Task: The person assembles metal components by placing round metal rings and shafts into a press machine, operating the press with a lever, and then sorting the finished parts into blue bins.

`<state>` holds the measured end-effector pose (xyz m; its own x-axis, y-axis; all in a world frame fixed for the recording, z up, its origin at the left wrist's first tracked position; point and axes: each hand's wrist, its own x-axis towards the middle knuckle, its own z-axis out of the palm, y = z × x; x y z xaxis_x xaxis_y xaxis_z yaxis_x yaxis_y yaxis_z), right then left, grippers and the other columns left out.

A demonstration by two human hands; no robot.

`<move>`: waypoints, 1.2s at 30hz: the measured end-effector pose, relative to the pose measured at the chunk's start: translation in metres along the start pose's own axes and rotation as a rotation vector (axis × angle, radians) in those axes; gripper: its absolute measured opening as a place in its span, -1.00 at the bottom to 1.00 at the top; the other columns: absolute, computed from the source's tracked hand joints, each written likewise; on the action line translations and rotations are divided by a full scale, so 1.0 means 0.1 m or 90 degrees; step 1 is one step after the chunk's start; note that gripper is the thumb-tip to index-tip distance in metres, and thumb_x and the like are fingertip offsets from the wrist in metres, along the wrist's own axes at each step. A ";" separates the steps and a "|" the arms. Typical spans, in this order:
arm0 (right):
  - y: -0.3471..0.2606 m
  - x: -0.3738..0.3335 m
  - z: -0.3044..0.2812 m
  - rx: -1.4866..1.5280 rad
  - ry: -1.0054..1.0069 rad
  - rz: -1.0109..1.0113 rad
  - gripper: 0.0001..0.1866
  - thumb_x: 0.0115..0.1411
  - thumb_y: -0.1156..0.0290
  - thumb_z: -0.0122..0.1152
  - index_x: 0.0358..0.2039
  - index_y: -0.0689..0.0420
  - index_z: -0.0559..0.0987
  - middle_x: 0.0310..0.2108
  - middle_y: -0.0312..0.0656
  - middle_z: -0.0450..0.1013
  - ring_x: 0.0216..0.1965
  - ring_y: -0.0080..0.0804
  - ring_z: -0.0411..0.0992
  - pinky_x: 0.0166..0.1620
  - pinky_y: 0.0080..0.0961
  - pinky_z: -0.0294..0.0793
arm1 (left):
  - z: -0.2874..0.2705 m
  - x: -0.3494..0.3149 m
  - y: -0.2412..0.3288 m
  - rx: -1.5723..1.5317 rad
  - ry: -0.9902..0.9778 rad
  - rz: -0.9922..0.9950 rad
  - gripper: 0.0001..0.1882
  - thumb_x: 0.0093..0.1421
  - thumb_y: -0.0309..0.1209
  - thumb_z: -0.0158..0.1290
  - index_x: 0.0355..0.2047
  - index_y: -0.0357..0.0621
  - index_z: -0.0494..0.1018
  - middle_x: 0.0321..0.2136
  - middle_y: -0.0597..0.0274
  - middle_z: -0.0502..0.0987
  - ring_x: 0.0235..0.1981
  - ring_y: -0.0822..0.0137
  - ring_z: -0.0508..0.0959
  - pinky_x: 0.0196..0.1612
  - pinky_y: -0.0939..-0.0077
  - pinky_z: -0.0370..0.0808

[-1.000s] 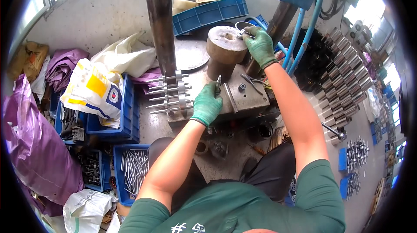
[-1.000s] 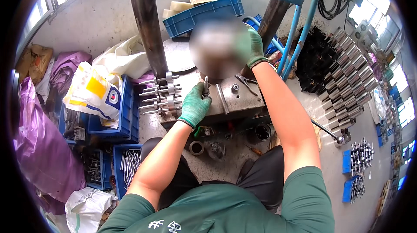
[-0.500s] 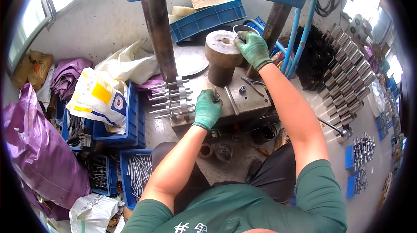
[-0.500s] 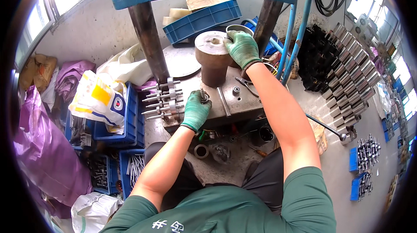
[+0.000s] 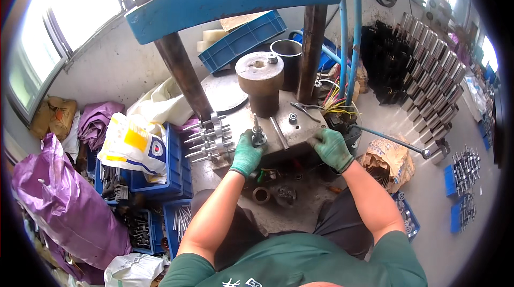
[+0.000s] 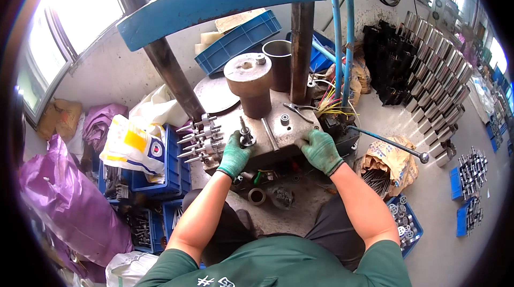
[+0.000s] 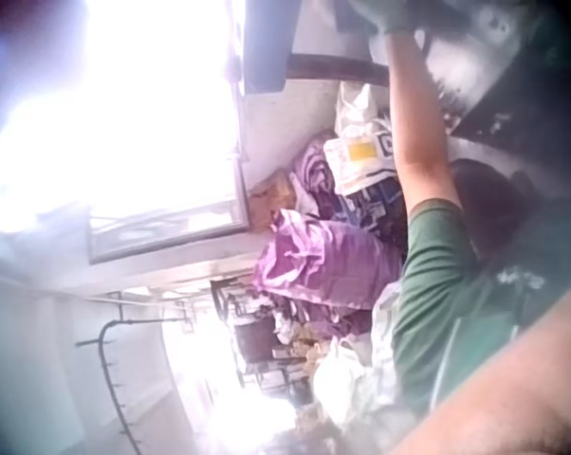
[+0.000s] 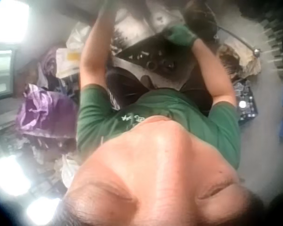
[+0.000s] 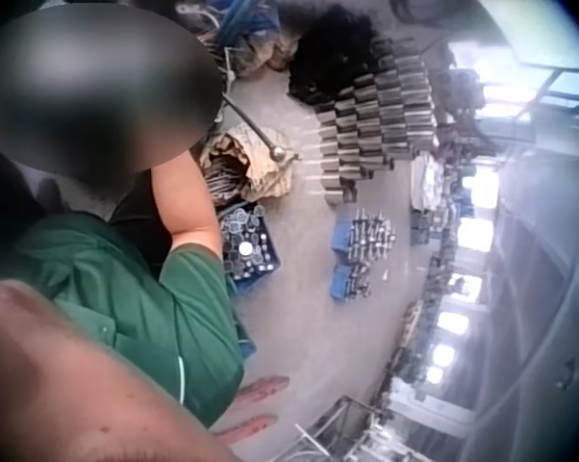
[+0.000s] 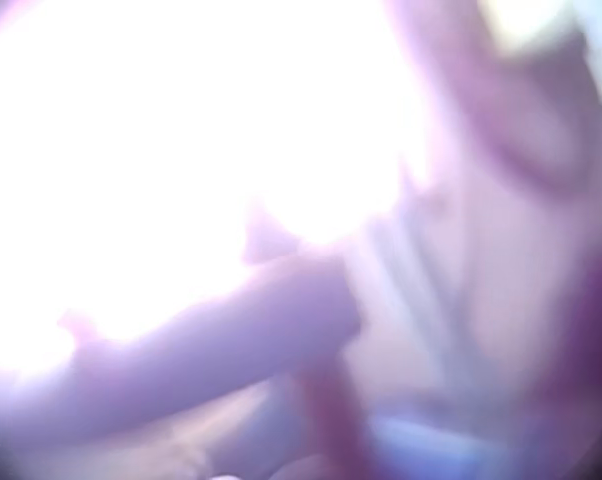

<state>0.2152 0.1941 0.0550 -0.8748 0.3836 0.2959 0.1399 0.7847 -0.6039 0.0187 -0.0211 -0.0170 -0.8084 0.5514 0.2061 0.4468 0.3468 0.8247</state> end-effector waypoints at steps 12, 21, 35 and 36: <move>0.30 -0.04 -0.09 -0.037 -0.197 -0.088 -0.63 0.32 0.19 0.20 0.01 0.13 0.70 -0.15 0.09 0.66 -0.06 0.09 0.62 0.07 -0.11 0.59 | -0.46 0.63 1.39 -0.334 0.035 0.227 -0.49 0.42 -0.62 0.14 0.33 -0.40 0.29 0.15 0.04 0.51 0.15 0.31 0.55 0.25 0.35 0.57; 0.17 0.01 -0.15 -0.023 -0.267 -0.126 -0.63 0.30 0.22 0.17 0.00 0.12 0.71 -0.17 0.10 0.66 -0.07 0.10 0.61 0.06 -0.11 0.57 | -0.28 2.02 1.58 -0.319 0.095 0.179 -0.45 0.25 -0.65 0.28 0.23 -0.16 0.40 -0.15 0.18 0.66 -0.17 0.40 0.64 -0.12 0.50 0.62; -0.02 -0.22 -0.25 -0.025 -0.331 -0.128 -0.60 0.31 0.22 0.24 0.08 0.13 0.67 -0.04 0.05 0.63 0.04 0.06 0.58 0.16 -0.10 0.53 | -0.20 2.11 1.58 -0.400 0.043 0.165 -0.44 0.25 -0.71 0.25 0.24 -0.20 0.43 -0.16 0.15 0.66 -0.21 0.39 0.64 -0.19 0.54 0.62; -0.06 -0.23 -0.30 -0.029 -0.353 -0.125 -0.60 0.31 0.23 0.24 0.08 0.13 0.67 -0.03 0.05 0.63 0.07 0.06 0.57 0.16 -0.10 0.53 | -0.21 2.11 1.57 -0.403 0.041 0.160 -0.43 0.26 -0.72 0.24 0.26 -0.21 0.41 -0.14 0.14 0.66 -0.20 0.38 0.65 -0.19 0.54 0.62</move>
<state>0.2486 0.1950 0.0738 -0.9965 -0.0730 -0.0398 -0.0399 0.8399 -0.5413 -0.0896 0.1336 0.1668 -0.7386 0.5048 0.4468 0.3302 -0.3070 0.8926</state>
